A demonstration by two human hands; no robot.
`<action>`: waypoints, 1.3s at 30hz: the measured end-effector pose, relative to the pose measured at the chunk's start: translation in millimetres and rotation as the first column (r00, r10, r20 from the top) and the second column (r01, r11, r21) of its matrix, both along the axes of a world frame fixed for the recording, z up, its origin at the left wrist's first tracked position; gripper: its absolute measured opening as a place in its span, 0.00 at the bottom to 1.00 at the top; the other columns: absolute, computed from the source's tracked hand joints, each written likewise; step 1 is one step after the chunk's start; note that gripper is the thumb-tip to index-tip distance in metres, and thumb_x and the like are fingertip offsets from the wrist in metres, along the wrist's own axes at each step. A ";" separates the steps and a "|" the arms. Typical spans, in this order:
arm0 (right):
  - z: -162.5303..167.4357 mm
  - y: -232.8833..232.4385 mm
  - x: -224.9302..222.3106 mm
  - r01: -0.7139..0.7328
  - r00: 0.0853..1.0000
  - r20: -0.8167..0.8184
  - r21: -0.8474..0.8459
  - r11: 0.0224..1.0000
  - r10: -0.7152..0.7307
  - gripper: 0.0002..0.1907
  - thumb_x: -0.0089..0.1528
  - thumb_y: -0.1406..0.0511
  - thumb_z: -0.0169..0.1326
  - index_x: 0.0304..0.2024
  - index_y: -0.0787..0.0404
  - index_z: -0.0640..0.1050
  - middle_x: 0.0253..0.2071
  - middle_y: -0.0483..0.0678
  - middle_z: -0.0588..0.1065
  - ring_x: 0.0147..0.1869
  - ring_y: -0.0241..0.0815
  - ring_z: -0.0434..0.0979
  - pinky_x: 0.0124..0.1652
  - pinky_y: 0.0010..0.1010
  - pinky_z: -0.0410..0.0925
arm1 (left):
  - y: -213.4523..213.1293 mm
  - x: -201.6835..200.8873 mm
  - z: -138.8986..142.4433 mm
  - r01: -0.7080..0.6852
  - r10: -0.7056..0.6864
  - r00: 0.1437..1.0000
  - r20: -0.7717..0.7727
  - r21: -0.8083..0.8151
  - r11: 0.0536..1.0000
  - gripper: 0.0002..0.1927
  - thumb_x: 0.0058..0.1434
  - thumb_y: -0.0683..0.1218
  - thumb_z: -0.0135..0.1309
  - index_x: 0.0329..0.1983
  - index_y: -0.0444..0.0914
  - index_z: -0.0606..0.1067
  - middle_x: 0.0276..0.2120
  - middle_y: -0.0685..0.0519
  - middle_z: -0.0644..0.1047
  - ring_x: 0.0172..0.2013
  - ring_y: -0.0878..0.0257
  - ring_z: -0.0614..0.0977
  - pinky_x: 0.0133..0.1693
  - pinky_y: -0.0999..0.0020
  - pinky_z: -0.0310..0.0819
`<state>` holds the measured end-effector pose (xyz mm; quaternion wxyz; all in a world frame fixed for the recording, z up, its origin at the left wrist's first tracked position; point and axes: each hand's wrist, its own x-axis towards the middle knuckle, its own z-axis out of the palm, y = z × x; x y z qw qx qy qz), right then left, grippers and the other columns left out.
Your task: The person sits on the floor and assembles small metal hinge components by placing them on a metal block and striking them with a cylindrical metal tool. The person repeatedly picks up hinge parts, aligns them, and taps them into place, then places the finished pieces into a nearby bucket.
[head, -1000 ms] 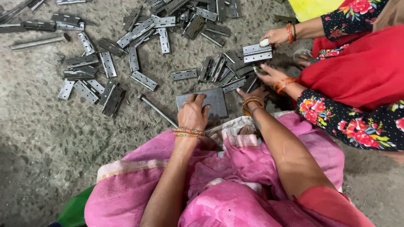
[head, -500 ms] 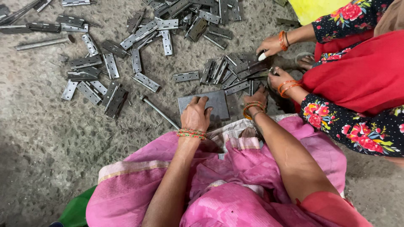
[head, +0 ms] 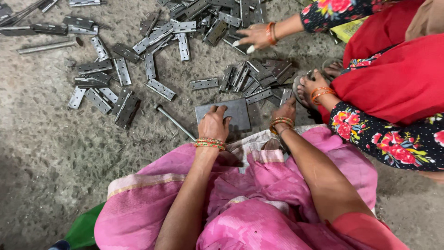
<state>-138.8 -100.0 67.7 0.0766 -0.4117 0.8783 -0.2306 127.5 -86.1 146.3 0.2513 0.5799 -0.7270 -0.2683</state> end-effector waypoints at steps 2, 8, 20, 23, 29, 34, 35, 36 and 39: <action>3.4 4.9 -2.7 0.029 0.999 0.037 -0.081 0.996 -0.026 0.43 0.50 0.74 0.60 0.67 0.68 0.58 0.54 0.71 0.73 0.56 0.71 0.74 0.55 0.49 0.68 | 2.4 -0.3 -1.8 -0.008 0.008 1.000 0.002 -0.001 1.000 0.18 0.58 0.46 0.63 0.51 0.41 0.78 0.45 0.44 0.80 0.41 0.41 0.82 0.41 0.49 0.77; 1.2 20.7 -2.8 0.132 0.990 0.080 -0.259 0.957 -0.115 0.40 0.54 0.76 0.53 0.70 0.60 0.61 0.49 0.68 0.78 0.53 0.67 0.78 0.52 0.49 0.70 | 6.3 -5.2 -4.0 -0.003 0.002 0.999 0.048 0.013 1.000 0.17 0.57 0.47 0.63 0.50 0.41 0.78 0.45 0.44 0.79 0.40 0.41 0.83 0.40 0.48 0.77; 18.7 20.4 78.9 -0.305 0.861 0.267 -0.410 0.859 0.433 0.33 0.61 0.77 0.48 0.69 0.58 0.63 0.56 0.65 0.75 0.56 0.60 0.79 0.47 0.45 0.74 | 7.1 -24.3 -47.1 0.022 -0.017 0.987 -0.161 0.028 0.999 0.15 0.59 0.46 0.62 0.49 0.40 0.79 0.43 0.42 0.81 0.40 0.41 0.84 0.43 0.49 0.78; 16.6 20.3 95.0 -0.415 0.839 0.110 -0.503 0.758 0.533 0.34 0.61 0.78 0.44 0.71 0.59 0.63 0.57 0.67 0.75 0.58 0.65 0.78 0.53 0.47 0.72 | 11.8 -22.7 -51.6 0.002 -0.004 0.994 -0.113 -0.017 1.000 0.17 0.58 0.46 0.63 0.50 0.39 0.79 0.44 0.40 0.81 0.42 0.40 0.83 0.45 0.48 0.77; 2.4 18.4 112.4 -0.905 0.424 -0.658 -0.281 0.319 0.623 0.21 0.67 0.66 0.43 0.57 0.39 0.54 0.57 0.61 0.73 0.58 0.61 0.76 0.58 0.49 0.66 | 10.5 -18.8 -34.7 -0.010 0.011 0.997 -0.077 0.017 1.000 0.19 0.55 0.45 0.63 0.51 0.40 0.79 0.46 0.41 0.81 0.43 0.39 0.82 0.45 0.48 0.77; 3.7 15.1 105.7 -0.614 0.711 0.122 -0.371 0.697 0.692 0.29 0.59 0.70 0.50 0.64 0.65 0.68 0.56 0.62 0.76 0.59 0.67 0.75 0.57 0.48 0.69 | 3.7 -13.3 -25.5 -0.041 0.045 0.998 -0.042 0.076 0.996 0.20 0.55 0.46 0.63 0.51 0.40 0.78 0.47 0.42 0.80 0.42 0.39 0.82 0.43 0.47 0.77; 4.4 10.3 96.1 -0.532 0.741 0.272 -0.321 0.784 0.614 0.28 0.59 0.69 0.51 0.64 0.64 0.68 0.56 0.61 0.76 0.59 0.64 0.77 0.56 0.47 0.70 | 3.2 -12.4 -25.2 -0.044 0.048 0.997 -0.052 0.068 0.997 0.19 0.55 0.46 0.63 0.51 0.40 0.78 0.46 0.42 0.80 0.42 0.39 0.82 0.43 0.47 0.77; 4.9 4.4 84.1 -0.501 0.788 0.181 -0.365 0.784 0.588 0.26 0.62 0.68 0.53 0.63 0.63 0.69 0.56 0.60 0.77 0.59 0.63 0.78 0.59 0.46 0.70 | 1.9 -12.3 -25.2 -0.050 0.053 0.996 -0.067 0.053 0.997 0.18 0.56 0.46 0.64 0.50 0.40 0.79 0.46 0.43 0.81 0.42 0.39 0.82 0.43 0.47 0.77; 4.2 -10.3 39.6 -0.316 0.942 0.051 -0.200 0.927 0.332 0.28 0.63 0.65 0.61 0.63 0.64 0.69 0.47 0.65 0.77 0.54 0.67 0.77 0.56 0.51 0.69 | -0.2 -13.4 -25.5 -0.055 0.058 0.997 -0.055 0.051 0.997 0.17 0.56 0.46 0.64 0.49 0.40 0.79 0.46 0.43 0.80 0.42 0.39 0.82 0.42 0.48 0.78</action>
